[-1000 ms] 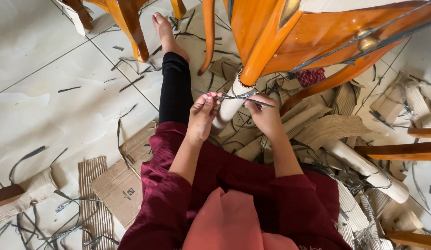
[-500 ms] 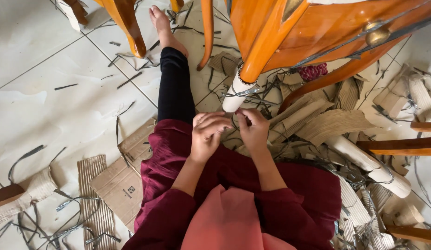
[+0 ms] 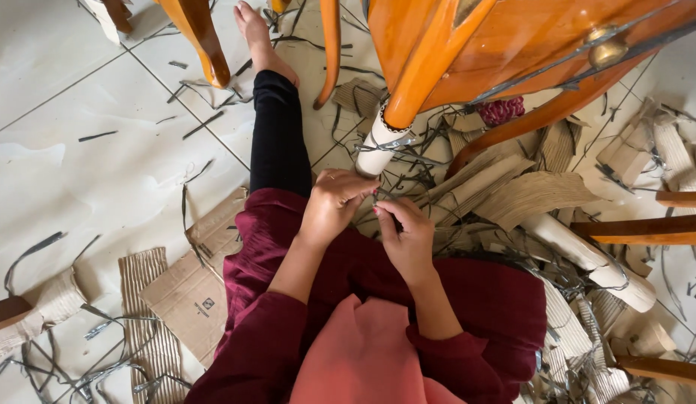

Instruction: Wrapping a wooden chair leg with protective paper and securing it with string

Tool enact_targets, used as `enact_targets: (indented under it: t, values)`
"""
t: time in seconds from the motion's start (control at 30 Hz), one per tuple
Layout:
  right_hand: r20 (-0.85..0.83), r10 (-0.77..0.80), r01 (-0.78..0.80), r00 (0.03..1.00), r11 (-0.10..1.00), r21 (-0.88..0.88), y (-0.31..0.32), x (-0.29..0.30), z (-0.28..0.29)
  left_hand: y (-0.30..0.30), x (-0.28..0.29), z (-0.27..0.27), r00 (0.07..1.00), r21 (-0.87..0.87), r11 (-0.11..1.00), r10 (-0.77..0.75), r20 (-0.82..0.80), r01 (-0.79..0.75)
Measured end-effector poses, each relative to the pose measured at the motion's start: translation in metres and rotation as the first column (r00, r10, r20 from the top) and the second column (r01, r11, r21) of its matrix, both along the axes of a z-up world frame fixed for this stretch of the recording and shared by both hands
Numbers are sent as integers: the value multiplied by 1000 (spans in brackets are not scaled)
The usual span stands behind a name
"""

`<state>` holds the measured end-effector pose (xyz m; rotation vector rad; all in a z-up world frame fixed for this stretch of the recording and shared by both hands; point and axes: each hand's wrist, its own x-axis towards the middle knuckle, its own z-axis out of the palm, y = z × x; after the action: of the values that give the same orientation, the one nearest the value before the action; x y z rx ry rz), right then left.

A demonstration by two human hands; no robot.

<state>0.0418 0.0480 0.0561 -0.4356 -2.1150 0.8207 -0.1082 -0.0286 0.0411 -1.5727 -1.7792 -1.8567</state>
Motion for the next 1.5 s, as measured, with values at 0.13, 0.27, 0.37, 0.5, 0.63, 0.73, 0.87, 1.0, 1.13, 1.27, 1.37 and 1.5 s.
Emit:
enact_targets:
  t: [0.13, 0.27, 0.37, 0.5, 0.63, 0.73, 0.87, 1.0, 1.13, 1.27, 1.37, 1.5]
  values:
    - [3, 7, -7, 1000, 999, 43, -1, 0, 5, -3, 1, 5, 997, -1, 999, -43, -63, 43]
    - [6, 48, -49, 999, 998, 49, -6, -2, 10, -1, 2, -1, 996, 1, 999, -36, -78, 36]
    - [-22, 64, -64, 998, 998, 24, 3, -1, 4, 1, 4, 0, 999, -6, 1000, -30, -37, 29]
    - [-44, 47, -42, 998, 993, 106, 8, 1, 30, 0, 6, -1, 1000, -19, 1000, -15, -10, 15]
    - [19, 61, -63, 998, 981, 184, 16, -6, 25, 2, 3, -12, 999, -28, 1000, -14, -35, 13]
    - [11, 63, -64, 998, 968, 242, 21, -13, 17, 2, 2, -15, 999, -40, 999, -16, -31, 15]
    - [-91, 77, -44, 993, 945, 325, 28, -21, 2, 2, 4, -16, 1000, -45, 999, 20, 9, -19]
    - [-103, 93, -42, 990, 908, 417, 35, -21, -15, -3, 8, -8, 975, -88, 982, 175, 135, -164]
    - [-73, 106, -60, 992, 881, 468, 34, -25, -10, 3, 8, -16, 963, -135, 965, 241, 119, -225]
    - [-9, 102, -83, 995, 853, 515, 34, -26, -13, 3, 6, -5, 930, -164, 919, 367, 22, -359]
    - [78, 53, -86, 996, 844, 529, 31, -24, -12, 2, 4, 0, 923, -166, 909, 386, -15, -383]
    - [203, -16, -94, 979, 848, 521, 26, -23, -8, -4, 5, 19, 925, -166, 910, 370, -85, -379]
